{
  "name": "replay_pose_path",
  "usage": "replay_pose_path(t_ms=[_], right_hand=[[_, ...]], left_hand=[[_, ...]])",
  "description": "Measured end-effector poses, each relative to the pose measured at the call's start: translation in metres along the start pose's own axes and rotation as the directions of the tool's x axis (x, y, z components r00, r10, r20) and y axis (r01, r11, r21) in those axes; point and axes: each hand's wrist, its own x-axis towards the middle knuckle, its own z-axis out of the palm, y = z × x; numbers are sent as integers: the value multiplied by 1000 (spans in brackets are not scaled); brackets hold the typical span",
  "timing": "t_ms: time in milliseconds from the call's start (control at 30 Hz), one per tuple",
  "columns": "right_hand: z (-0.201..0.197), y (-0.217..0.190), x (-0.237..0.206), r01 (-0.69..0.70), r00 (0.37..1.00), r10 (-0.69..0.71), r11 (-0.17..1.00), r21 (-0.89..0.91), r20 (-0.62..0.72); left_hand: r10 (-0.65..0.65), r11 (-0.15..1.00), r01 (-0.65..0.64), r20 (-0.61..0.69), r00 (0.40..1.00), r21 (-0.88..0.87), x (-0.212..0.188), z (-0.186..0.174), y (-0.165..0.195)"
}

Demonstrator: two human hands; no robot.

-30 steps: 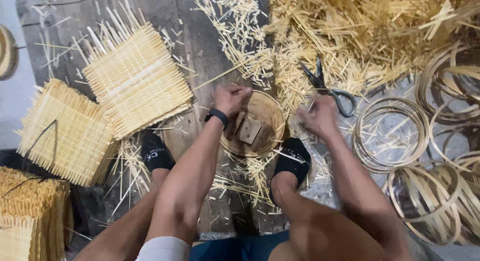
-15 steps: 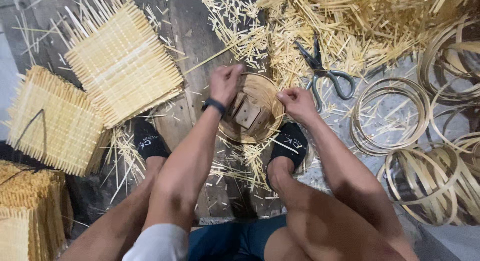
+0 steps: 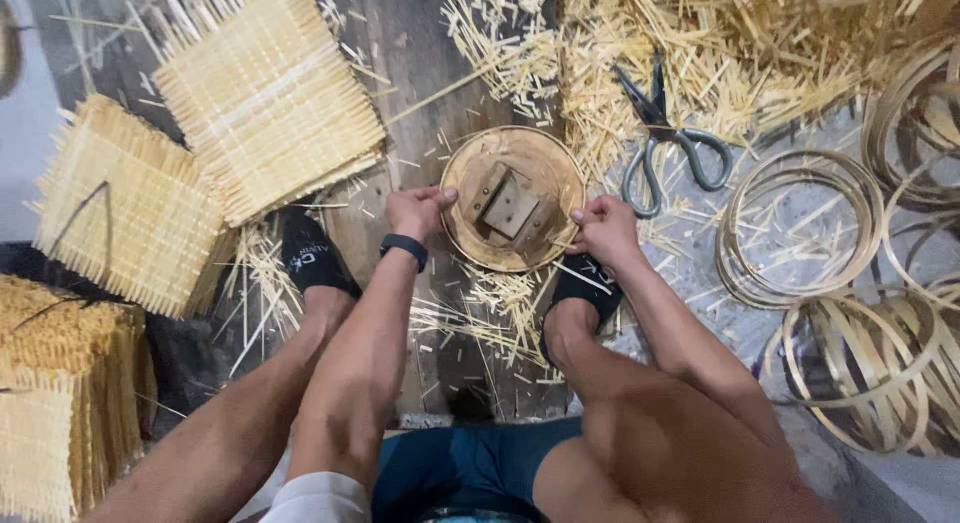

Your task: The person sits on the floor assembling woven bamboo trays. They place a round bamboo rim over a square woven bamboo mat, fold and tuck the protruding mat ends around the rim, and use scissors to trim off the excess straw ends, repeating the process on several trays.

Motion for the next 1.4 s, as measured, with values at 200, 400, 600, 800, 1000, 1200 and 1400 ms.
replay_pose_path(t_ms=[200,400,600,800,1000,1200,1400], right_hand=[[-2,-24,-27,-140,967,81,960,241,242],[11,2,-26,-67,996,65,997,34,59],[15,-29,-43,39,998,-34,994,-100,56],[16,-98,-63,-187,881,-76,851,491,467],[53,-98,-61,-114,907,-162,793,598,388],[36,-112,-57,-183,915,-56,824,536,398],[-18,-110,-69,-56,904,-237,761,646,356]], left_hand=[[-90,655,412,476,875,-634,-56,9,-33],[-163,577,420,406,899,-701,-96,68,-78],[-136,750,267,254,958,-606,-99,43,-32],[625,774,-593,118,771,-221,-130,-37,84],[799,602,-796,76,597,-69,-154,-17,159],[795,606,-795,-19,606,13,-99,-2,134],[165,970,-168,-34,986,-173,-9,-61,58]])
